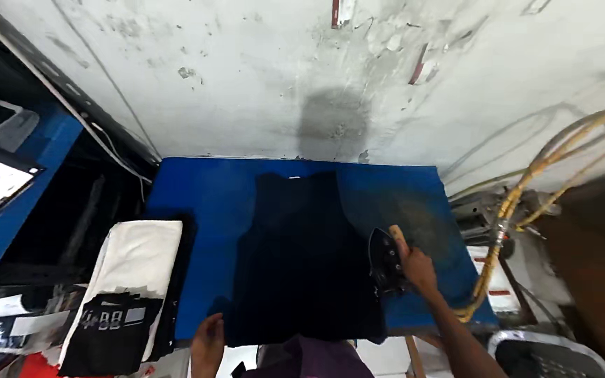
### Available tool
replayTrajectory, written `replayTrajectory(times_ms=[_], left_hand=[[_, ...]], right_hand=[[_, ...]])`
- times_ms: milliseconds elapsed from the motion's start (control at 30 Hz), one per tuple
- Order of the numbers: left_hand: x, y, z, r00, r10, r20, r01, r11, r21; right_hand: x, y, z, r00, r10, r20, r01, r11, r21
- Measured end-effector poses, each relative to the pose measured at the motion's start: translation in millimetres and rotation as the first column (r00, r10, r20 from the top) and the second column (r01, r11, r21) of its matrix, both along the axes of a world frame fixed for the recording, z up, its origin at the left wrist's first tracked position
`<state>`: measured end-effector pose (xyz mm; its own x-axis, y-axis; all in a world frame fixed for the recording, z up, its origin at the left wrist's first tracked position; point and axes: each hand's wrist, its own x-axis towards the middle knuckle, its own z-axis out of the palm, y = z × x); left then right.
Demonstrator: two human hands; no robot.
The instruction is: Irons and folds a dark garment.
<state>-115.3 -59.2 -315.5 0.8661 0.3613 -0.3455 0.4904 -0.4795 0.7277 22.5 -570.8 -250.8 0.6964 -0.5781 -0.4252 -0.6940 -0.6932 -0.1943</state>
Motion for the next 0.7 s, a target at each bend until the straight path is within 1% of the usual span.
replayTrajectory(times_ms=[33, 100, 133, 167, 200, 233, 300, 333, 367, 433, 467, 500, 533, 600, 633, 700], left_hand=[[12, -4, -3, 1.0, -0.015, 0.009, 0.015, 0.999, 0.029], [39, -13, -8, 1.0, -0.019, 0.004, 0.019, 0.997, 0.072], [52, -18, -10, 1.0, -0.007, -0.016, 0.008, 0.997, 0.076], [66, -22, -9, 0.999, 0.005, -0.05, -0.001, 0.997, 0.081], [79, -27, -7, 0.996, 0.013, -0.084, -0.006, 0.996, 0.09], [92, -31, -4, 0.993, 0.018, -0.113, -0.006, 0.995, 0.104], [115, -41, 1, 0.984, 0.02, -0.178, 0.005, 0.99, 0.139], [125, -46, 3, 0.978, 0.025, -0.208, 0.008, 0.988, 0.157], [134, -50, 5, 0.97, 0.031, -0.241, 0.012, 0.985, 0.174], [150, -56, 7, 0.955, 0.043, -0.294, 0.01, 0.984, 0.175], [157, -56, 9, 0.949, 0.048, -0.31, 0.001, 0.988, 0.154], [160, -55, 13, 0.945, 0.048, -0.325, -0.012, 0.994, 0.111], [160, -52, 18, 0.942, 0.045, -0.333, -0.024, 0.998, 0.065], [158, -44, 28, 0.95, 0.039, -0.311, -0.047, 0.999, -0.02], [156, -41, 34, 0.957, 0.044, -0.288, -0.059, 0.997, -0.045], [153, -38, 45, 0.971, 0.071, -0.227, -0.091, 0.993, -0.078]], right_hand=[[5, -14, -1, 1.0, -0.031, 0.0, 0.031, 0.999, 0.018], [13, -39, -5, 0.995, -0.089, 0.037, 0.085, 0.991, 0.105], [15, -49, -8, 0.994, -0.09, 0.066, 0.082, 0.99, 0.114], [16, -54, -8, 0.993, -0.079, 0.088, 0.072, 0.994, 0.082], [16, -51, -3, 0.99, -0.054, 0.127, 0.054, 0.999, 0.003], [14, -41, 3, 0.979, 0.014, 0.205, 0.012, 0.993, -0.121], [11, -18, -1, 0.876, 0.244, 0.415, -0.095, 0.933, -0.348], [12, -3, -7, 0.831, 0.33, 0.448, -0.14, 0.903, -0.406], [11, 16, -15, 0.811, 0.375, 0.448, -0.189, 0.894, -0.407], [11, 55, -35, 0.851, 0.374, 0.369, -0.275, 0.915, -0.294], [12, 71, -44, 0.887, 0.339, 0.315, -0.286, 0.936, -0.203], [14, 83, -50, 0.924, 0.289, 0.249, -0.273, 0.957, -0.098], [14, 90, -55, 0.947, 0.235, 0.219, -0.242, 0.97, 0.005], [17, 92, -55, 0.952, 0.151, 0.266, -0.204, 0.961, 0.185], [18, 90, -49, 0.942, 0.115, 0.315, -0.206, 0.939, 0.274], [17, 84, -29, 0.916, -0.015, 0.402, -0.187, 0.869, 0.458]])
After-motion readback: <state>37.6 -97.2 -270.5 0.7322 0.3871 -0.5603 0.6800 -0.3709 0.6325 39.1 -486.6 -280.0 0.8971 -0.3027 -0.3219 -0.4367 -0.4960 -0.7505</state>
